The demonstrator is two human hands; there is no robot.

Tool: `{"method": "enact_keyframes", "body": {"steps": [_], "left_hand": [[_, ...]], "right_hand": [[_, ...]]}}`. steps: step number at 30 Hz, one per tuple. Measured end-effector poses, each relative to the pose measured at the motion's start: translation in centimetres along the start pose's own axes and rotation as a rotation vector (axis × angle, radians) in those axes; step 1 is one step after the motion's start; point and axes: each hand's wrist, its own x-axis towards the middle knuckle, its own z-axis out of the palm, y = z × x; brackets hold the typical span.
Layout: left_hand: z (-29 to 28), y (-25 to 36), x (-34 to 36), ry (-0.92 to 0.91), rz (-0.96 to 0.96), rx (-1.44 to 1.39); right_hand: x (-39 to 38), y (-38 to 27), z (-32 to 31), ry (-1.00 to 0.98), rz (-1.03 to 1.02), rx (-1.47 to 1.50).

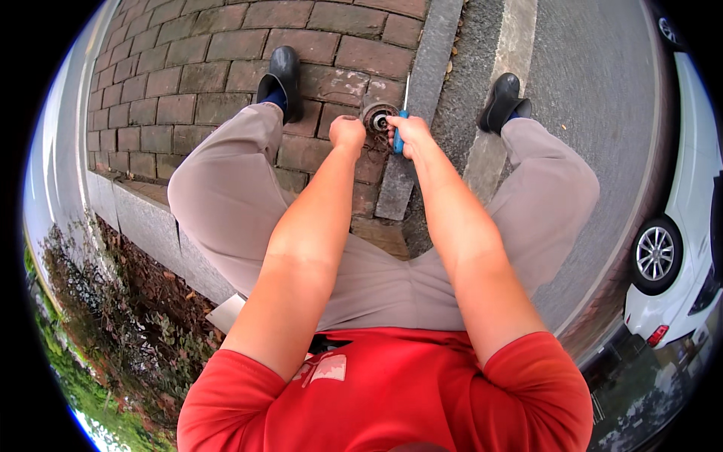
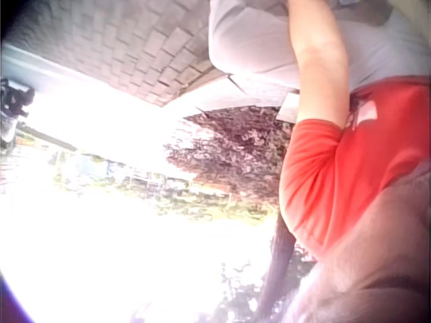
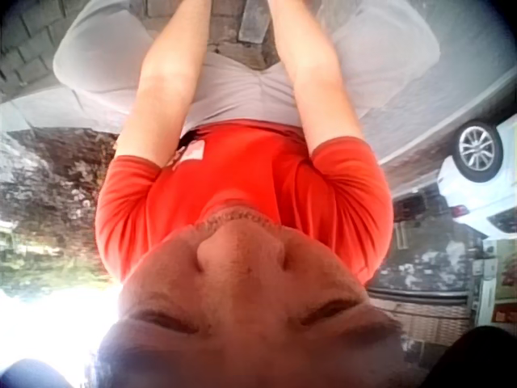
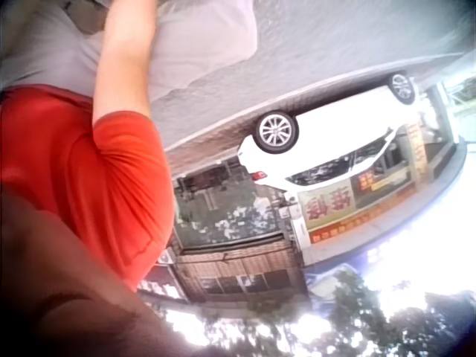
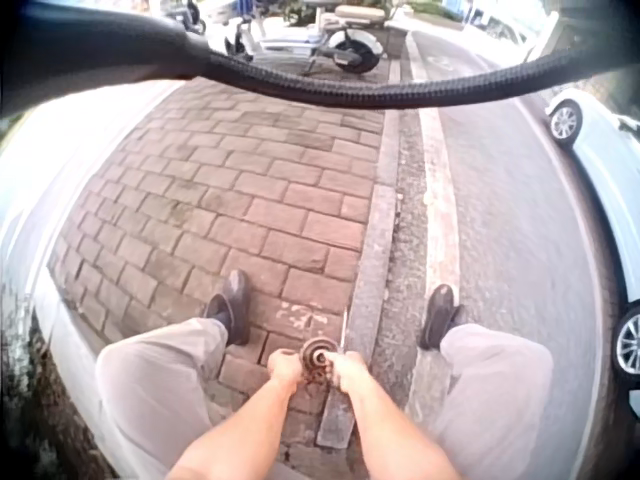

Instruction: The person uses a screwdriver to pry a metal ring and tangled hair out of a circular mechanical component while sitting on a curb.

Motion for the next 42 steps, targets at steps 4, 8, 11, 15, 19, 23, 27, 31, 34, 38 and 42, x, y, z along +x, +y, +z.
{"method": "enact_keyframes", "body": {"steps": [4, 8, 11, 15, 19, 23, 27, 31, 34, 38, 42], "left_hand": [[0.8, -1.8, 2.0, -0.062, 0.205, 0.235], [1.0, -2.2, 2.1, -0.148, 0.155, 0.131], [1.0, -0.2, 0.4, -0.028, 0.204, 0.254], [-0.1, 4.5, -3.5, 0.038, 0.322, 0.437], [-0.5, 4.5, -3.5, -0.209, 0.385, 0.632], [-0.4, 3.7, -4.3, -0.277, 0.408, 0.65], [-0.3, 2.1, -3.9, -0.243, 0.544, 0.556], [-0.3, 1.9, -4.3, -0.25, 0.515, 0.593], [-0.6, 1.3, -3.6, -0.308, 0.525, 0.553], [-1.7, 1.9, -1.9, -0.536, 0.082, -0.004], [-2.5, 1.4, 0.3, -0.184, 0.302, 0.154]], "right_hand": [[-1.0, 1.6, 0.0, 0.024, -0.08, 0.062], [-2.0, 2.4, -0.6, 0.061, -0.235, -0.114], [-2.2, 2.2, -2.2, 0.255, -0.305, -0.435], [-2.7, 3.7, -6.0, 0.388, -0.449, -0.9], [-3.8, 5.5, -6.3, 0.173, -0.362, -1.097], [-3.6, 5.0, -4.9, 0.146, -0.402, -1.134], [-0.5, 2.0, -3.1, 0.145, -0.516, -1.049], [-0.1, -0.3, -2.2, 0.117, -0.387, -1.007], [-1.8, -1.1, -0.9, 0.164, -0.302, -1.039], [-0.9, -1.4, -1.1, 0.131, -0.416, -0.998], [0.5, -0.3, -1.2, 0.1, -0.608, -0.98]]}}
